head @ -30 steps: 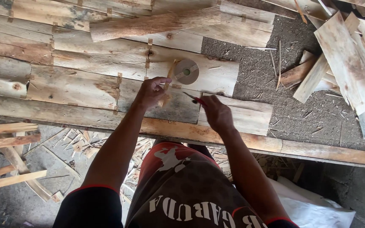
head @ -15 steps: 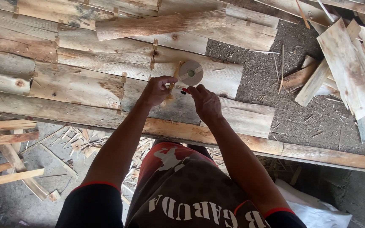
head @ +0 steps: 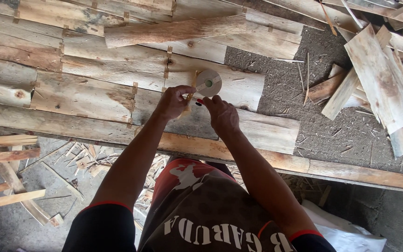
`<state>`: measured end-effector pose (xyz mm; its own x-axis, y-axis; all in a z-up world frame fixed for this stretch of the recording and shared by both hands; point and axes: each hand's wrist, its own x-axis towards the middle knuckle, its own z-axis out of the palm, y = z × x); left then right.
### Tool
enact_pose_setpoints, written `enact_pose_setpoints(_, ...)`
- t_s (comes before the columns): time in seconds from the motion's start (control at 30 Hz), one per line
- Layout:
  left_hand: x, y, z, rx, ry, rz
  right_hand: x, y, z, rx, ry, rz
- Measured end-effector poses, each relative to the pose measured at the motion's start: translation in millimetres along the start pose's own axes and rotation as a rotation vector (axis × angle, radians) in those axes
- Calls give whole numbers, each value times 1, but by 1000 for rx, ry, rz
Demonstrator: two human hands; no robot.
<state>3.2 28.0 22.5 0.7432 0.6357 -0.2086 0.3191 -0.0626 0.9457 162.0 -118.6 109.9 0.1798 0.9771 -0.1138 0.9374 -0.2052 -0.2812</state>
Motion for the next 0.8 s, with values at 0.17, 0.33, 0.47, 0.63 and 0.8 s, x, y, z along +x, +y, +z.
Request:
enact_pose_setpoints(0.17, 0, 22, 3, -48, -18, 2, 7, -5, 11, -116, -190, 51)
enact_pose_setpoints(0.33, -8, 43, -21, -54, 24, -69, -13, 5, 13, -123, -246, 110)
enact_pose_setpoints(0.47, -29, 15, -69, 155, 348, -104, -45, 21, -5, 19, -197, 211)
enact_pose_setpoints(0.63, -83, 0, -183, 206, 868, 166, -92, 52, -9, 264, 128, 149)
enact_pose_setpoints(0.8, -161, -58, -331, -84, 1031, 476, -117, 63, -23, 416, 224, 286)
